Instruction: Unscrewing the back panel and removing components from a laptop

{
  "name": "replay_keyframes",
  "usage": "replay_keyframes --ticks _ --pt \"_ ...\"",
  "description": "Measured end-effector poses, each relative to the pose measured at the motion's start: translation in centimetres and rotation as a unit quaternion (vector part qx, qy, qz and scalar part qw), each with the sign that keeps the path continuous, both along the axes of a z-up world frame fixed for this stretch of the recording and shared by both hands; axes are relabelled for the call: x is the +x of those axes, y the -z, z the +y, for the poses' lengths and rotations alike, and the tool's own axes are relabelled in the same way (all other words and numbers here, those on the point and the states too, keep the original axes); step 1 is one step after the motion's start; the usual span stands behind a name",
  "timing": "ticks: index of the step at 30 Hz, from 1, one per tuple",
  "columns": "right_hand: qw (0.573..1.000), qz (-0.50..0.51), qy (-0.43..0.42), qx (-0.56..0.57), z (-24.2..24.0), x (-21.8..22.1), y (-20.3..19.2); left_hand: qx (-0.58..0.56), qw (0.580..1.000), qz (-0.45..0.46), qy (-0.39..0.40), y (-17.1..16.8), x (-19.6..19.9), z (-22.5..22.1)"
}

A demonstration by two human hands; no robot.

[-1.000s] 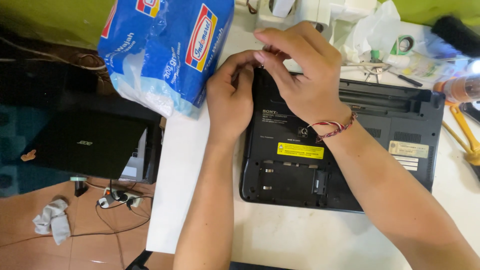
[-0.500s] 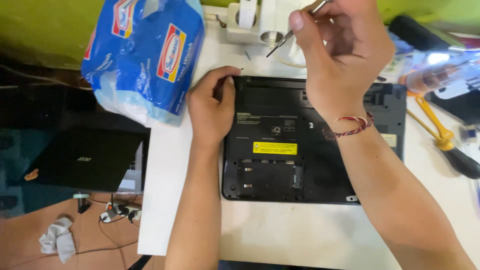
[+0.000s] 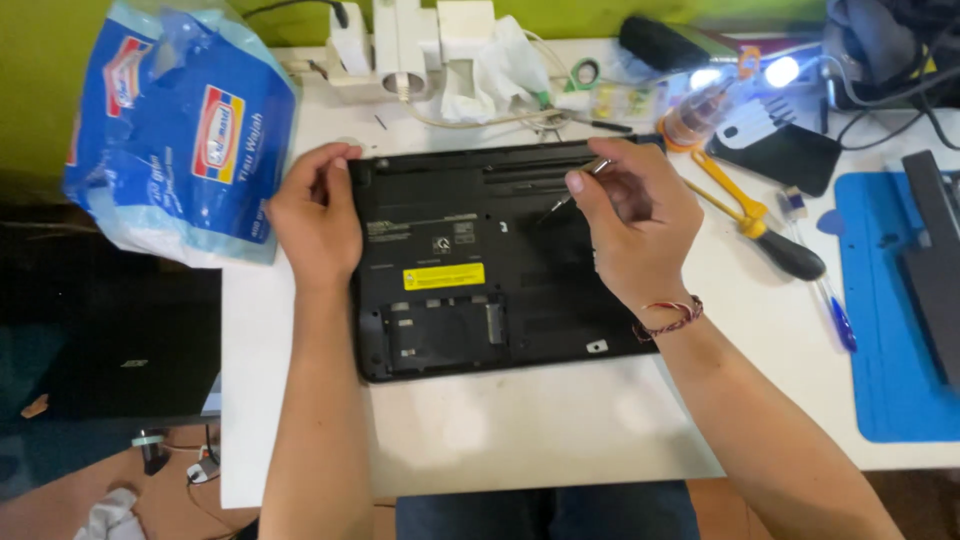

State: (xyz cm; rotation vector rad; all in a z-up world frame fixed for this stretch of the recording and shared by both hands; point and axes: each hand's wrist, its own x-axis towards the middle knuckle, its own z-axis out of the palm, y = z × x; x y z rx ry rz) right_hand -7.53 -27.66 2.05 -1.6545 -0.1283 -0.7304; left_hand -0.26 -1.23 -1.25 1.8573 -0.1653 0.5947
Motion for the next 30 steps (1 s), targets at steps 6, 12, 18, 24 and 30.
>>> replay_keyframes --ticks 6,12,18,24,30 --pt "0.998 -0.005 0.052 -0.026 -4.2 -2.6 0.3 0.11 0.988 -0.1 -0.034 0.0 -0.9 0.4" --pt "0.996 -0.036 0.085 -0.017 -8.5 -4.9 0.4 0.224 0.956 -0.19 -0.003 -3.9 -3.8 -2.5" --pt "0.983 -0.021 0.177 -0.041 -14.1 -8.1 0.3 0.145 0.959 -0.197 0.145 -7.2 -7.4 -13.7" --pt "0.936 0.003 0.303 -0.178 -21.9 -11.0 -1.9 0.097 0.924 -0.096 0.358 -5.7 -10.8 -27.4" --pt "0.902 0.047 0.384 -0.193 -24.2 -13.3 -0.3 0.097 0.902 0.107 0.407 -3.4 -14.3 -35.9"
